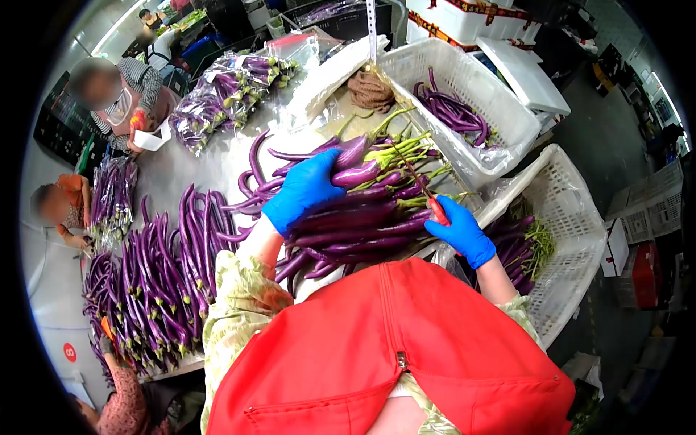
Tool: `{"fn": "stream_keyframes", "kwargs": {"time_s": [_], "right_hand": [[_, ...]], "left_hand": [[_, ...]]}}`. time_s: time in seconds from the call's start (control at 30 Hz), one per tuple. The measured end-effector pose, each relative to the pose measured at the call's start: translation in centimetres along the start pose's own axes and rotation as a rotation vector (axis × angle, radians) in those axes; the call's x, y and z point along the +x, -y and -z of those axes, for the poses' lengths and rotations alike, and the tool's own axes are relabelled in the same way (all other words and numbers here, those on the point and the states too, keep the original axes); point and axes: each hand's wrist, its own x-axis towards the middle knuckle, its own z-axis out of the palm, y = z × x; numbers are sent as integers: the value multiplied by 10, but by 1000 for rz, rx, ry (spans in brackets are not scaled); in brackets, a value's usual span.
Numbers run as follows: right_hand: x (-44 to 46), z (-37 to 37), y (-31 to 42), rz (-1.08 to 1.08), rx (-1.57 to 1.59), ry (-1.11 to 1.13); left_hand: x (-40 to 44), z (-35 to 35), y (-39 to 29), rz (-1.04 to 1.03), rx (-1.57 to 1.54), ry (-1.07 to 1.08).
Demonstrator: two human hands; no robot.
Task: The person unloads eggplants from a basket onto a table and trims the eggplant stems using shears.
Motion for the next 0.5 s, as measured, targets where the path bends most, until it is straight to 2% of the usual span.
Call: {"fn": "stream_keyframes", "kwargs": {"time_s": [0.1,0.2,0.23,0.33,0.4,0.5], "right_hand": [[3,2,-15,2,-156,13],[3,3,-18,-67,-119,18],[2,3,-20,-52,-111,-7],[2,3,-20,1,-166,-31],[2,2,-28,42,-206,-61],[1,2,-24,46,-235,-66]], "left_hand": [[0,-22,15,-57,-46,-91],[2,-27,19,-129,-56,-24],[3,-28,19,-131,-144,16],[8,-17,23,84,-588,410],[16,-19,35,122,-724,508],[20,-25,49,78,-608,463]]}}
